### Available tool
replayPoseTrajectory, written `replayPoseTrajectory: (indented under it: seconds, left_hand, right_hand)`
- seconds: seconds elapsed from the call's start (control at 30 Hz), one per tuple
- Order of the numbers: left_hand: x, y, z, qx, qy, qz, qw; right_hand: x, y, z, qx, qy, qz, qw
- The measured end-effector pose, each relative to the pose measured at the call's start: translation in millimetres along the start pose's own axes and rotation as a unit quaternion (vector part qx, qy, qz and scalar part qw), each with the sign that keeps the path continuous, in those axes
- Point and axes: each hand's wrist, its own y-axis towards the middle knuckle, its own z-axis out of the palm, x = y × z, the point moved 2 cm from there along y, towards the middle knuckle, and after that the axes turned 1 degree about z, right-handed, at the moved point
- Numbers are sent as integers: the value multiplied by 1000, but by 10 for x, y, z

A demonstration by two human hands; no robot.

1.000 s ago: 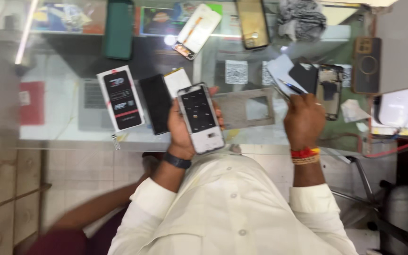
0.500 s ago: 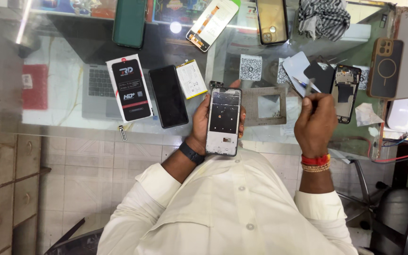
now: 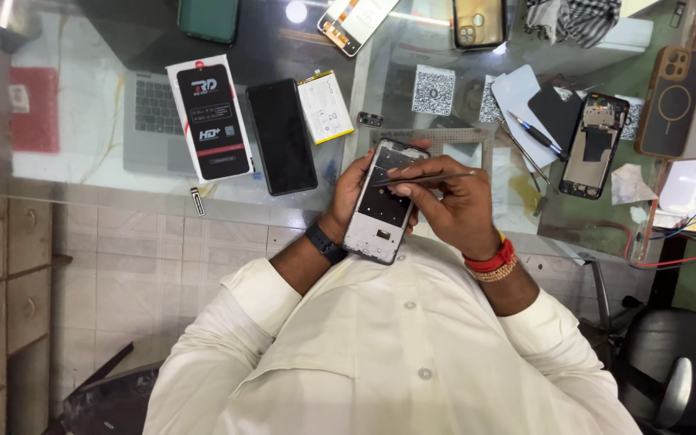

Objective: The person uses a metal spudger to pry and separate the screen assembly from the phone chassis, then wipes the interior with a cloth. They handle a new screen module, peel its protective film, and compare it to the old assembly. The person continues to manipulate the phone and screen parts on the workbench.

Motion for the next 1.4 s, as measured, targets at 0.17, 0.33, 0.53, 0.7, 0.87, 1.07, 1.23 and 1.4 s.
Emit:
replayPoseTrajectory:
  seconds: [0.17, 0.33, 0.53, 0.7, 0.87, 1.07, 1.23, 1.4]
  left_hand:
    - [57, 27, -84, -22, 1, -49, 999]
    - [57, 46, -93, -52, -10, -88, 995]
    - [2, 64, 48, 71, -51, -4, 996]
    - [20, 133, 109, 34, -35, 11, 999]
    - [42, 134, 120, 40, -58, 34, 997]
    - [37, 166, 136, 72, -43, 58, 995]
    - [35, 165, 152, 27, -2, 61, 998]
    - [35, 147, 252, 163, -106, 57, 979]
  right_hand:
    - [45, 106, -15, 37, 55, -36, 997]
    - [50, 127, 6, 63, 22, -36, 997]
    - [33, 62, 50, 62, 20, -8, 998]
    - [75, 36, 95, 57, -18, -47, 997]
    - [173, -27, 143, 29, -59, -111, 992]
    - [226, -62, 168, 33, -98, -157, 982]
    - [190, -67, 168, 35, -94, -158, 982]
    - [156, -91, 170, 33, -89, -153, 984]
